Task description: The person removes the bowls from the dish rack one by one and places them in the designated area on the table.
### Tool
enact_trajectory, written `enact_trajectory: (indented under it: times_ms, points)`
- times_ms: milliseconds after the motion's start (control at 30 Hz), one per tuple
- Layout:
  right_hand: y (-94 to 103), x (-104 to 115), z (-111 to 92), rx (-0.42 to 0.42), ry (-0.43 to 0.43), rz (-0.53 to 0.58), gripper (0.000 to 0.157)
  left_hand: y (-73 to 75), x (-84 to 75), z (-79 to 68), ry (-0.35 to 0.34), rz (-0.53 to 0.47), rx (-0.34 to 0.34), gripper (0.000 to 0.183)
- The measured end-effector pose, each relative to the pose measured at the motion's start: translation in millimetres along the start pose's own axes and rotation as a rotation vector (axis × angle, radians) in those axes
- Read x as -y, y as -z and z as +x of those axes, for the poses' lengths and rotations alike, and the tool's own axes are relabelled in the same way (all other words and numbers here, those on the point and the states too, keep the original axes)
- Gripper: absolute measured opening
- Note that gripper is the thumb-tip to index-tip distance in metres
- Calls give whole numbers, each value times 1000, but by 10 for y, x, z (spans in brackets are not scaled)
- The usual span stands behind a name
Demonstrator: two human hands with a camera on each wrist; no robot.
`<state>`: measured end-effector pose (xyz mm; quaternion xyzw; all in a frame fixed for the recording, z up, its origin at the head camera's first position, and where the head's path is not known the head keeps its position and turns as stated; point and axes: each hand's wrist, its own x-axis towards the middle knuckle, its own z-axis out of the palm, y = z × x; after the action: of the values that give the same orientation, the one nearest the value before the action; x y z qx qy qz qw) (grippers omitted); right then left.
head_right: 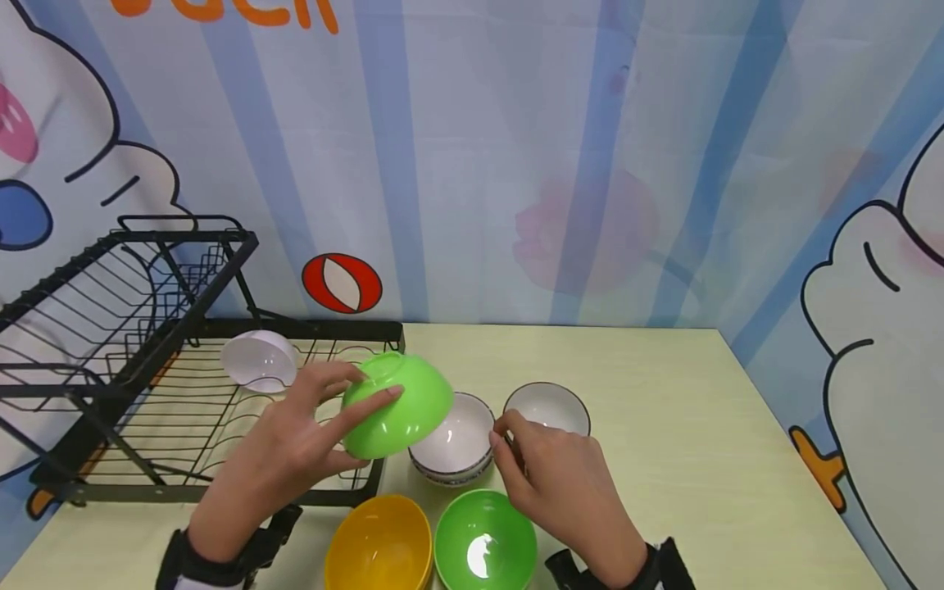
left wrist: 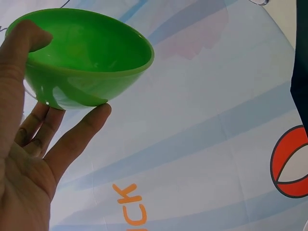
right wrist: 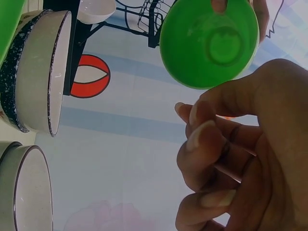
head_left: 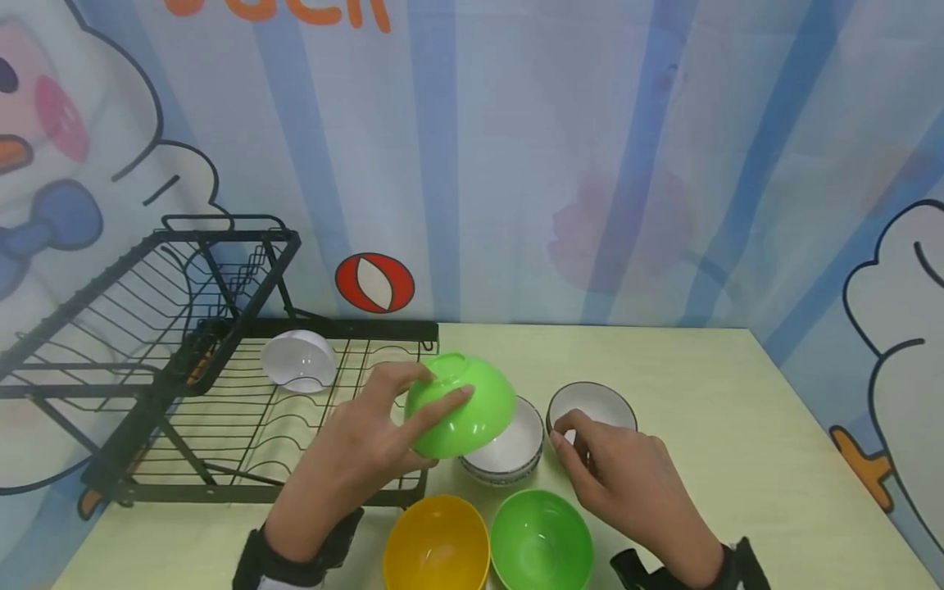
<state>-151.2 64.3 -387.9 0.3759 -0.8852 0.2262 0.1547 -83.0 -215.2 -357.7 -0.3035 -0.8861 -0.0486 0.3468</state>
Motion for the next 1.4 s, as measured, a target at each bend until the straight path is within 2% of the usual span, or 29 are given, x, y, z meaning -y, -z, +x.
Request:
enact_trajectory:
  times_ms: [433, 700, 1067, 1400]
  points:
    - [-22, -18, 3, 20, -4, 17, 5, -19, -87, 43, -44, -31, -12, 87]
    - [-35, -19, -1, 23, 0, 13, 4, -49, -137, 50, -50, -23, 27, 81]
    - [-22, -24, 2, 26, 9, 13, 8, -88, -196, 70, -55, -85, 62, 80]
    - [-29, -24, -6, 54, 6, 18, 9, -106, -242, 76, -90, -71, 43, 78]
